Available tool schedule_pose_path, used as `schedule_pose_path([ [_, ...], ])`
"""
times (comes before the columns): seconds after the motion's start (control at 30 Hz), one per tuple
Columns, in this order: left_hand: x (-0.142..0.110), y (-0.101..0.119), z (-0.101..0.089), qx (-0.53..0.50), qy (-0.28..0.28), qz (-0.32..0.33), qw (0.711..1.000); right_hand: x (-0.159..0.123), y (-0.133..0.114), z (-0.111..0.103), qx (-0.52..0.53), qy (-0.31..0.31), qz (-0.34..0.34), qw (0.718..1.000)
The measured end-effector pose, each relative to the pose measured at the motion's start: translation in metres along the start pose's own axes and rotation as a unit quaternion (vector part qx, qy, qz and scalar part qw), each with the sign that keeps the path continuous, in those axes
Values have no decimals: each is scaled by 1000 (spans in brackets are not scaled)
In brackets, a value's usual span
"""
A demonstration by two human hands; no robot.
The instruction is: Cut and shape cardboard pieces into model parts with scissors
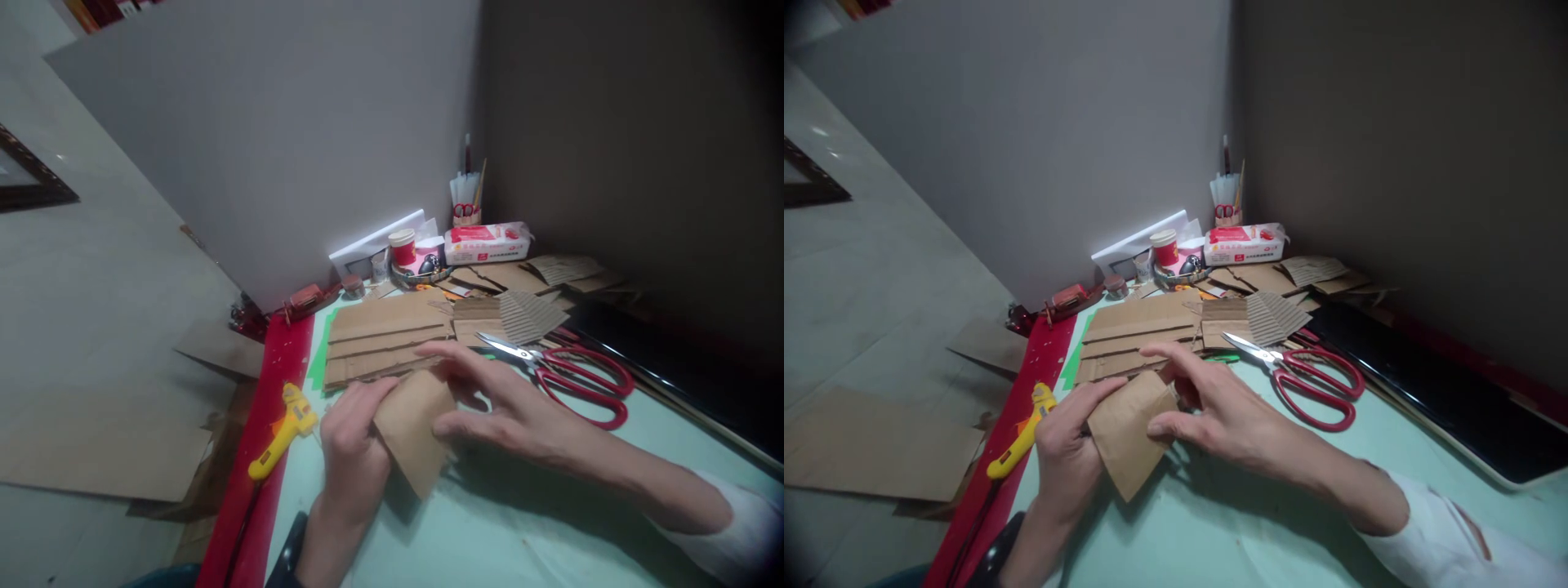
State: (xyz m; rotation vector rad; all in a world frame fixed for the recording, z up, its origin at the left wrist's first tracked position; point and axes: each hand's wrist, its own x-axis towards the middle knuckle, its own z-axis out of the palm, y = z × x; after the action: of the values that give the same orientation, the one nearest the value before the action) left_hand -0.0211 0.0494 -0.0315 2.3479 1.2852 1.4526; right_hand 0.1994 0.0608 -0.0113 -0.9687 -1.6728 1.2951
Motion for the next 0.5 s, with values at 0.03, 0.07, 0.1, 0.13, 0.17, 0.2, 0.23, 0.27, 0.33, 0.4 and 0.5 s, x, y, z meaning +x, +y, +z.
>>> schedule_pose_path([
  [0.03, 0, -2, 0, -11, -6, -7, 1000, 0, 0, 1, 14, -18, 4, 1000],
  [0.07, 1, -4, 0, -21, -14, -18, 1000, 1, 0, 0, 32, -34, 8, 999],
  [0.1, 2, -7, 0, -29, -25, -33, 999, 1, 1, 0, 48, -42, 13, 998],
  [0.13, 4, -12, 0, -32, -38, -51, 997, 3, 2, -2, 60, -41, 18, 997],
  [0.17, 5, -16, 0, -32, -53, -69, 996, 4, 3, -3, 67, -34, 23, 997],
  [0.2, 7, -21, 0, -29, -67, -87, 993, 6, 5, -5, 69, -22, 28, 997],
  [0.23, 9, -26, 0, -25, -83, -103, 991, 7, 7, -6, 65, -10, 29, 997],
  [0.27, 10, -30, 0, -23, -98, -117, 988, 9, 10, -7, 59, 2, 28, 998],
  [0.33, 11, -36, 1, -16, -127, -140, 982, 12, 16, -6, 43, 18, 19, 999],
  [0.4, 12, -38, 2, -1, -152, -159, 975, 13, 22, -2, 21, 34, 3, 999],
  [0.5, 12, -37, 2, 31, -182, -189, 964, 12, 28, 5, -25, 62, -29, 997],
])
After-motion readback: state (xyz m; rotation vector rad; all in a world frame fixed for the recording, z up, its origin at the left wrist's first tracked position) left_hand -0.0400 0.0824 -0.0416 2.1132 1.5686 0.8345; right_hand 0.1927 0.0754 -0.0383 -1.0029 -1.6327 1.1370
